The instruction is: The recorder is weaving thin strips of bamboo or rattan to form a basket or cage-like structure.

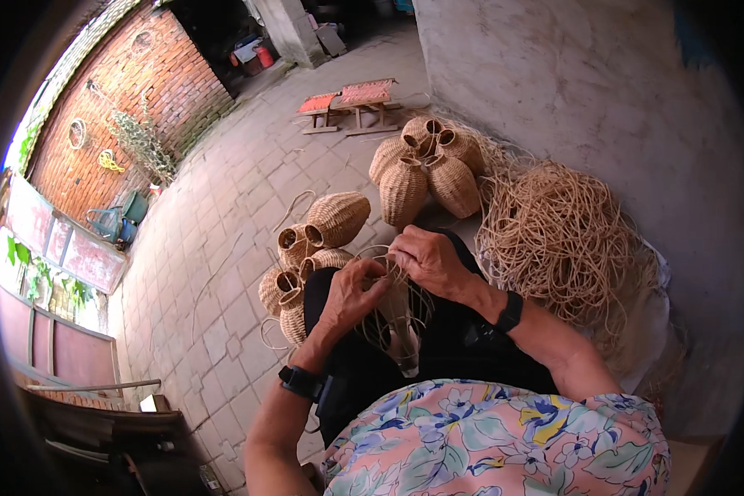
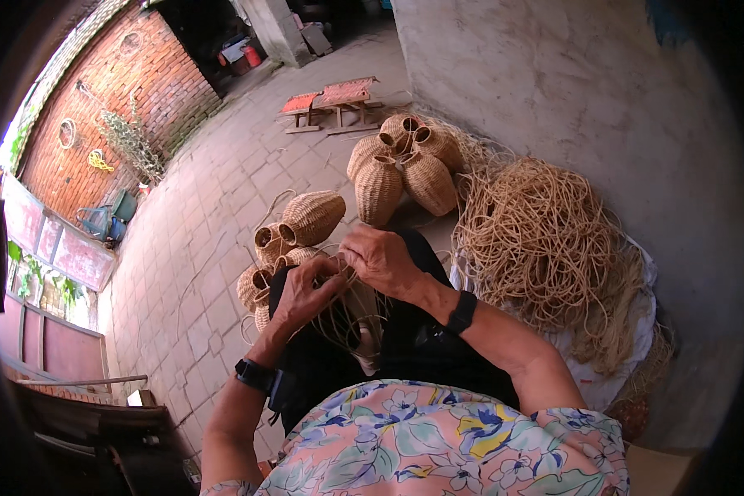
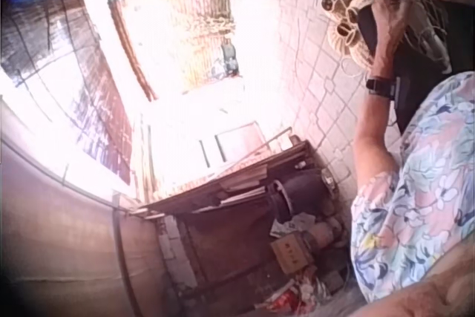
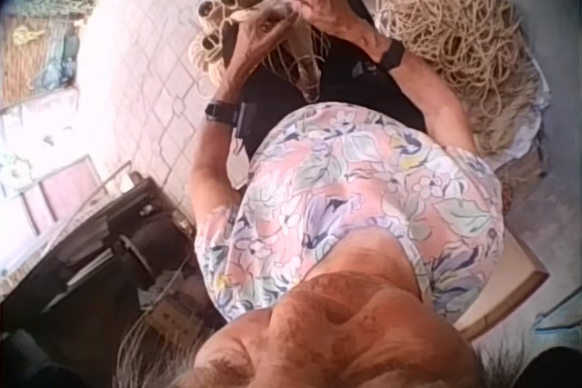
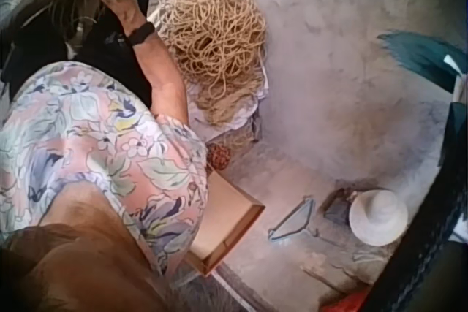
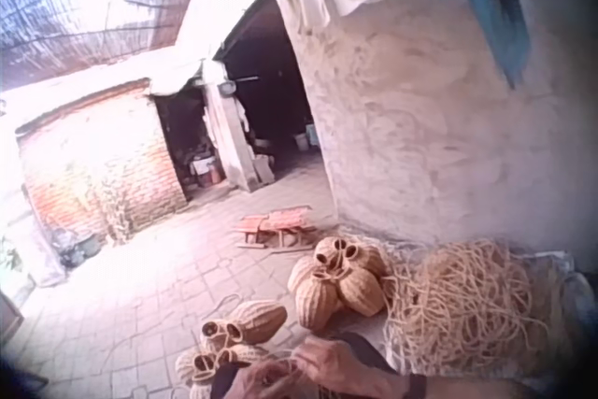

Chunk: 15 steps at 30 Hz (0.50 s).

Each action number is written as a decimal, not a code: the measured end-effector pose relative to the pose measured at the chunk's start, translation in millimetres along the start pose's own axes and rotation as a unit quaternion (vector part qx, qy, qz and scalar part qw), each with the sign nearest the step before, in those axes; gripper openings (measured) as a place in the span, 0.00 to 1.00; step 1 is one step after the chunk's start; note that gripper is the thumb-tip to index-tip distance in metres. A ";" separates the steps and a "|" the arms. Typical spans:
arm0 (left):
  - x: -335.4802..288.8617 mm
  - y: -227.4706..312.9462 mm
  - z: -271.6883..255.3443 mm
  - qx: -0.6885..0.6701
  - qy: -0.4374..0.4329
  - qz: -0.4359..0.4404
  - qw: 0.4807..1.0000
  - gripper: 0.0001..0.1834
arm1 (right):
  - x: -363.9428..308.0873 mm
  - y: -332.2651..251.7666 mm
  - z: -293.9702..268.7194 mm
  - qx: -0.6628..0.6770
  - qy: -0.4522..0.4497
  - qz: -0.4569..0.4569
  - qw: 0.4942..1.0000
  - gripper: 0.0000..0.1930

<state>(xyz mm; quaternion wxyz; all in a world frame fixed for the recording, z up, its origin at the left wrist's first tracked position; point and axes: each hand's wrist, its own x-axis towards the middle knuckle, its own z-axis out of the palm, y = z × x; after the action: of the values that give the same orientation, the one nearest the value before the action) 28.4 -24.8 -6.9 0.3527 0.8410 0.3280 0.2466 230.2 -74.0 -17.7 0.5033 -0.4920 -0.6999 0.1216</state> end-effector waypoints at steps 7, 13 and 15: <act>8.1 3.5 26.4 0.189 0.073 0.011 0.979 0.10 | -19.4 12.9 -9.5 -0.027 -0.002 0.148 0.989 0.07; 11.5 2.5 26.4 0.113 0.074 -0.026 0.991 0.19 | -24.8 17.1 6.8 0.015 -0.024 0.151 0.988 0.08; 12.8 2.0 23.7 -0.047 0.061 -0.097 0.992 0.19 | -23.6 16.2 9.7 0.036 -0.031 0.161 0.986 0.08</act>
<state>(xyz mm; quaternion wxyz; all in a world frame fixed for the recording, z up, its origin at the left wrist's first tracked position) 53.0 -26.8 -18.0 0.3932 0.7712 0.4168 0.2773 231.6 -82.2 -46.8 0.4725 -0.5758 -0.6222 0.2408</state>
